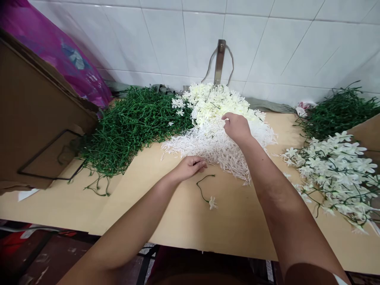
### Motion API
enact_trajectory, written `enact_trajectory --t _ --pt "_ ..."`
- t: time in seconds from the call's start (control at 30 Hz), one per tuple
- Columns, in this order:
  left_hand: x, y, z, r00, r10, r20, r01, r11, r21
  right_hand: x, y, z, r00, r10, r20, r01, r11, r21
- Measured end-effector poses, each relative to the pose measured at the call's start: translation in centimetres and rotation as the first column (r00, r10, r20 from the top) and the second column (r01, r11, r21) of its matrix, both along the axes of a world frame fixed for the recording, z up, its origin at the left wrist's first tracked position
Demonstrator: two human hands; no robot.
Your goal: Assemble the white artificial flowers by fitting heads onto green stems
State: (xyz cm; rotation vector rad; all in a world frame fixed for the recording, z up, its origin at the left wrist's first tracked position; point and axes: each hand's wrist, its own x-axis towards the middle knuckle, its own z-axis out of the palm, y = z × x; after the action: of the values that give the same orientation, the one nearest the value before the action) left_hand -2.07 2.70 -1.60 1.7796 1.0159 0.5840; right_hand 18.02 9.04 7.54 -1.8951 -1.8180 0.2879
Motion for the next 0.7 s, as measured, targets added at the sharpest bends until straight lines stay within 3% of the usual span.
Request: enact_trajectory --t 0.27,0.4,0.7 --pt "0.0 0.1 0.0 1.0 -0.002 -0.008 0.002 1.0 -0.007 -3.0 2.0 0.4 0.976 -0.035 0.216 0.027 0.999 0.037" --pt "-0.1 0.0 0.1 1.0 0.004 -0.007 -0.004 1.0 -0.001 -4.6 3.9 -0.3 0.975 0.051 0.217 -0.054 0.998 0.01" --pt "-0.1 0.0 0.5 0.999 -0.017 -0.039 0.018 0.999 0.027 -3.9 7.3 -1.0 0.988 -0.075 0.135 0.061 0.993 0.101"
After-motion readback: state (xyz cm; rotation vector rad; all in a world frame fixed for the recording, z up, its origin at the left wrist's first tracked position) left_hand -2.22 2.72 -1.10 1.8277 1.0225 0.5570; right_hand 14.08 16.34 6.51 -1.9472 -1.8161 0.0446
